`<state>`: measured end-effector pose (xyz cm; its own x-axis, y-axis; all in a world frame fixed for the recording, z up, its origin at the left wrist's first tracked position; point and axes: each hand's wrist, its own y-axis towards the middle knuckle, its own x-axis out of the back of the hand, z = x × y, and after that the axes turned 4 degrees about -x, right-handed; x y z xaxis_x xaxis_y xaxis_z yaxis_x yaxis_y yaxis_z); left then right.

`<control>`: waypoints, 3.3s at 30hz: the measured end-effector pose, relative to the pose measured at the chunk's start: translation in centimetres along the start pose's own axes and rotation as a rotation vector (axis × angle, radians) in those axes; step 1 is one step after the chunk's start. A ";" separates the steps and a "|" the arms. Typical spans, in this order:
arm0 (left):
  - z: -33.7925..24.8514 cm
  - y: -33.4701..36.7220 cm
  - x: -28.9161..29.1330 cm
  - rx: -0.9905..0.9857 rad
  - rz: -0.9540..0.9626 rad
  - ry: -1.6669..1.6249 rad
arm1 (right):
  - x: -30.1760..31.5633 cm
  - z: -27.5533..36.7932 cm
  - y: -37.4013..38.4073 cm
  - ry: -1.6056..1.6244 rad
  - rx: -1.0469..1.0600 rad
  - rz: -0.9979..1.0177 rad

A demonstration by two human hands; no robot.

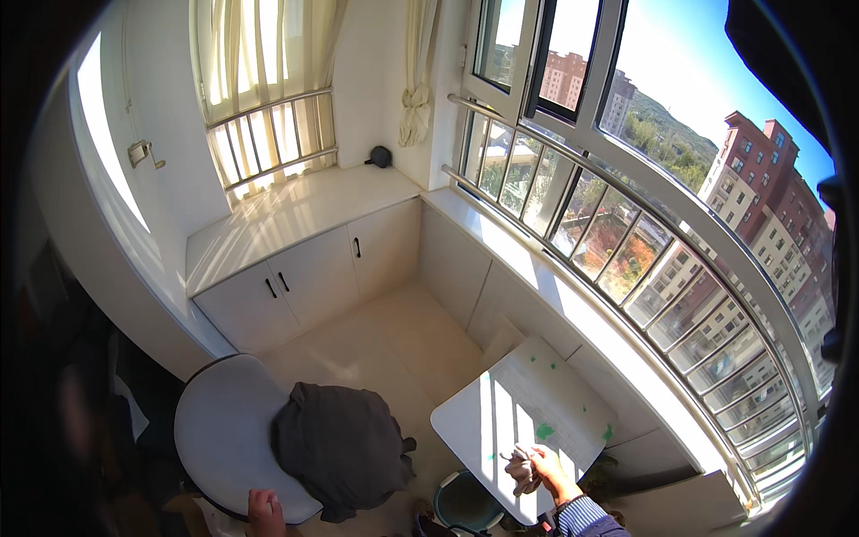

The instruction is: The person wipes the metal window frame and glass panes with a cloth, moving along the balcony window and cleaning multiple sections. The person also wipes the window sill and the interior frame of an open window.

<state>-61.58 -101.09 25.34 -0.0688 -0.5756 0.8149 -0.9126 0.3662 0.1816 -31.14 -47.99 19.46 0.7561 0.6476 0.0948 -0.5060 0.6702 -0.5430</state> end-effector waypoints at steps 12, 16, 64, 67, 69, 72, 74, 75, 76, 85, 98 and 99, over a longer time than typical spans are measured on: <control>25.7 9.8 9.1 0.351 -0.461 0.478 | -3.4 3.8 -1.2 0.076 0.023 -0.021; 31.5 12.2 8.5 0.658 -0.191 -0.075 | -6.1 4.0 -2.8 0.089 0.011 -0.215; 14.5 50.4 -2.8 0.567 0.128 0.236 | -6.4 39.3 24.7 -0.206 0.654 -0.203; 8.2 53.1 -5.5 0.226 0.113 0.284 | -6.4 51.7 29.7 -0.129 0.711 -0.111; 3.8 52.0 -7.1 -0.061 0.105 0.399 | -6.5 58.0 32.1 -0.102 0.767 -0.100; -0.8 50.7 -7.5 -0.190 0.108 0.385 | -7.2 63.4 34.8 -0.110 0.787 -0.161; -2.1 50.3 -7.1 -0.184 0.114 0.312 | -8.2 64.8 36.1 -0.028 0.813 -0.122; -2.2 50.2 -6.8 -0.184 0.119 0.279 | -8.8 65.2 36.6 -0.066 0.814 -0.139; -2.0 50.3 -6.4 -0.186 0.126 0.247 | -9.4 65.4 37.0 -0.085 0.807 -0.144; 5.0 48.3 -3.1 -0.082 0.040 0.181 | -13.2 68.6 36.9 0.280 0.768 -0.334; 7.4 48.7 -4.7 -0.063 0.030 0.121 | -20.3 68.2 38.5 0.299 0.809 -0.279; 7.1 48.9 -4.7 -0.050 0.052 0.110 | -21.2 68.0 38.4 0.331 0.817 -0.228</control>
<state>-108.72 -85.65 26.47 -0.0685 -0.4718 0.8790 -0.8877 0.4309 0.1621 -94.84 -11.30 53.35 0.8908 0.4150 -0.1852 -0.3708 0.8993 0.2318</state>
